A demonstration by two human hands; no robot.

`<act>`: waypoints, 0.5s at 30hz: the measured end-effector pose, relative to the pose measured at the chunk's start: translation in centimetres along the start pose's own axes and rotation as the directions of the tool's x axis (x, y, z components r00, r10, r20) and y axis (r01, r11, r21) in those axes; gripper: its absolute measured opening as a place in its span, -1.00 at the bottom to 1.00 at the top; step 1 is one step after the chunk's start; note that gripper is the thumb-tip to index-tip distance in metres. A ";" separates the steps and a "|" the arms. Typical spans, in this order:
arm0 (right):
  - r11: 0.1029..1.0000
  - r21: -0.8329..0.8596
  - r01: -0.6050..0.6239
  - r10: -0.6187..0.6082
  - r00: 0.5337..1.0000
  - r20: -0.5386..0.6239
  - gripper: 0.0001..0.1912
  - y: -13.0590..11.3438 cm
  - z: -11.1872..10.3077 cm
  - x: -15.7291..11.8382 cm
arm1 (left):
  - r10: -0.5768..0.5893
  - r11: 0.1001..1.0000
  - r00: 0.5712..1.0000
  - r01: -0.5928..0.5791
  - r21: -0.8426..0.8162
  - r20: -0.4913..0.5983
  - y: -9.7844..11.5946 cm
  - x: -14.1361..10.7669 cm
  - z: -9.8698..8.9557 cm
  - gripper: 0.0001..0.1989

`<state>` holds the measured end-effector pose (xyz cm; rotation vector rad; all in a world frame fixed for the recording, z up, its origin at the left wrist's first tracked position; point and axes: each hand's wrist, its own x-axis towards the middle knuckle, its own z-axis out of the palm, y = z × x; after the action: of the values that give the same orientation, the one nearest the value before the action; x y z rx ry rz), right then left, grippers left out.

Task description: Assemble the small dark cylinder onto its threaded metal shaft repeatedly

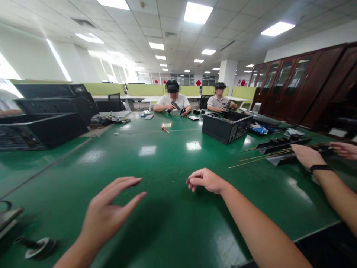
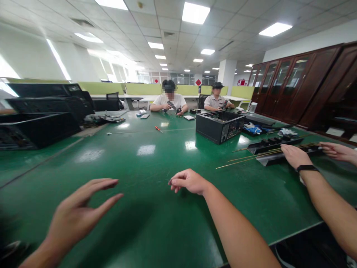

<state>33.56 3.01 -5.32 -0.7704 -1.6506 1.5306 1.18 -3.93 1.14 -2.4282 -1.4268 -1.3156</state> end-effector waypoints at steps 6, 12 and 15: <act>0.988 0.152 -0.002 -0.022 0.987 0.157 -0.63 -0.2 0.3 -0.6 | 0.126 0.922 0.941 0.007 -0.388 0.315 5.8 2.9 9.4 -0.65; 0.994 0.107 0.031 -0.041 0.995 0.092 -0.66 -0.3 0.5 -0.4 | 0.051 0.823 0.969 0.096 -0.560 0.242 6.4 2.8 11.7 -0.79; 0.994 0.105 0.012 -0.023 0.994 0.104 -0.64 -0.6 0.8 -0.5 | 0.044 0.818 0.970 0.104 -0.566 0.241 6.7 2.6 11.1 -0.85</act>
<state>33.26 2.08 -4.80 -0.6279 -1.6340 1.6555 13.81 -1.32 -1.81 -3.0508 -1.2426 -1.7156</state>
